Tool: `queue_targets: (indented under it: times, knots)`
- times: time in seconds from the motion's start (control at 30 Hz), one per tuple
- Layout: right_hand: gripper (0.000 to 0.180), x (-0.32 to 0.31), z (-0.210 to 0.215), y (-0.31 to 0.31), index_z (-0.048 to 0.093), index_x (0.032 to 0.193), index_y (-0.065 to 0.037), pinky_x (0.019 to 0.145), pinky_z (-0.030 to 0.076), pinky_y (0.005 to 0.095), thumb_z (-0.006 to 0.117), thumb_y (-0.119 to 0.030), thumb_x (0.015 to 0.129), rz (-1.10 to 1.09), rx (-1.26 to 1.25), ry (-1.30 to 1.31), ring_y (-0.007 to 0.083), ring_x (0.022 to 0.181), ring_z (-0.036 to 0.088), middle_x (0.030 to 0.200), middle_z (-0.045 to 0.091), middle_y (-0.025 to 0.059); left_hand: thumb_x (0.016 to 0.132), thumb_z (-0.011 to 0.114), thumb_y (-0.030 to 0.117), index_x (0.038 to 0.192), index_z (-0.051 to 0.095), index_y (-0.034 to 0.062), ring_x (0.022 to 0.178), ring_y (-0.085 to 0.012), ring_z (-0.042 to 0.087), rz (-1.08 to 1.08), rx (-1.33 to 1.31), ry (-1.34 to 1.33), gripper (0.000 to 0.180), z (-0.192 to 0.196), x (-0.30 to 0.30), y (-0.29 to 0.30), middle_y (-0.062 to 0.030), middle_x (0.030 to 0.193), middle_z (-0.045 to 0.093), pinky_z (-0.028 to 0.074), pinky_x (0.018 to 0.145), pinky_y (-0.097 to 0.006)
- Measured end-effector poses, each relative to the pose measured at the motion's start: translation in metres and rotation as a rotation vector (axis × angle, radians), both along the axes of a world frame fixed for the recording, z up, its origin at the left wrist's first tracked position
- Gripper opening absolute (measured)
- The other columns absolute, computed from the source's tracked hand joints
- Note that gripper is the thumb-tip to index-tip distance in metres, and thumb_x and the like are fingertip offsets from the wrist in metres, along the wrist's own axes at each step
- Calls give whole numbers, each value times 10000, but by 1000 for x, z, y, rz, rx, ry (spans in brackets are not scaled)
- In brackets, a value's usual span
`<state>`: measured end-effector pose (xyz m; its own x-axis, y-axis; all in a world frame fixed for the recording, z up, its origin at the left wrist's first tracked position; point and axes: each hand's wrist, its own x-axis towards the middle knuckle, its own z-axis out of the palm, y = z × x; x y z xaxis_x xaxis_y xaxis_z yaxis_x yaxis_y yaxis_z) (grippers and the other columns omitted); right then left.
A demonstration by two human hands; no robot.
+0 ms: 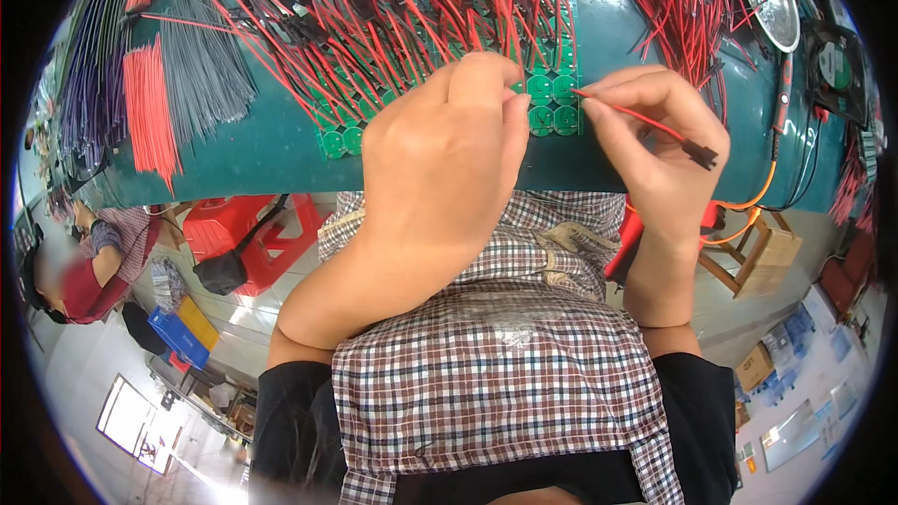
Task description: The person connects red wires and black wires to pre-assembled LED circuit boards by hand.
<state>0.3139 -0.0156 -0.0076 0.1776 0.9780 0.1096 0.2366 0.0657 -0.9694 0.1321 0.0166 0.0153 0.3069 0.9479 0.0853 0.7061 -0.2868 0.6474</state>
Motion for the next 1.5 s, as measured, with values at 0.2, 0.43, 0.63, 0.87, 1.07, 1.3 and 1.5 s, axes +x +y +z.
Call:
queue_targets:
  times: [0.2, 0.43, 0.63, 0.87, 1.07, 1.3, 1.5]
  knots:
    - [116, -9, -4, 5, 675, 827, 15, 537, 418, 151, 758, 62, 761, 75, 11, 22, 12, 633, 557, 837, 689, 55, 853, 729, 52, 1002, 678, 13, 746, -126, 713, 5, -45, -17, 163, 17, -6, 4, -67, 835, 722, 565, 648, -244]
    - [118, -18, -11, 3, 646, 821, 18, 489, 391, 142, 747, 64, 780, -29, -79, 33, -11, 573, 526, 748, 672, 13, 853, 749, 46, 1041, 708, -2, 757, -106, 677, 413, 80, -311, 199, 43, -93, 18, -55, 835, 709, 549, 700, -230]
    - [162, -16, -13, 5, 635, 892, 15, 477, 388, 142, 735, 74, 779, -9, -33, -69, -15, 561, 526, 760, 683, 19, 905, 709, 216, 1077, 706, 2, 804, -119, 691, 693, 84, 305, 275, 21, -240, 72, -83, 911, 734, 520, 741, -241]
    - [173, -16, -11, 4, 627, 897, 7, 469, 357, 138, 732, 79, 780, 24, -17, -111, -24, 555, 502, 796, 694, 14, 903, 706, 260, 1030, 705, 0, 730, -125, 657, 681, 44, 650, 289, -25, -367, 80, -60, 818, 712, 494, 690, -263]
    - [178, -15, -13, 5, 630, 896, -3, 458, 305, 139, 737, 81, 781, 25, 24, -147, -37, 541, 455, 786, 691, 3, 920, 691, 258, 935, 660, -30, 627, -87, 492, 619, -170, 408, 290, -38, -401, 80, -22, 682, 590, 415, 587, -263]
    - [187, -18, -3, 6, 632, 904, -20, 474, 334, 155, 742, 70, 784, 86, 35, -270, -15, 550, 483, 803, 679, 3, 932, 669, 263, 975, 663, -50, 625, -121, 552, 540, 11, 518, 316, -29, -377, 79, -47, 701, 627, 460, 615, -293]
    - [224, -23, 5, 9, 626, 915, -26, 465, 377, 195, 763, 52, 757, 131, 214, -565, 49, 531, 534, 797, 662, 28, 903, 701, 242, 989, 694, -37, 643, -101, 593, 645, 4, 284, 293, -12, -305, 72, -38, 719, 658, 467, 592, -263]
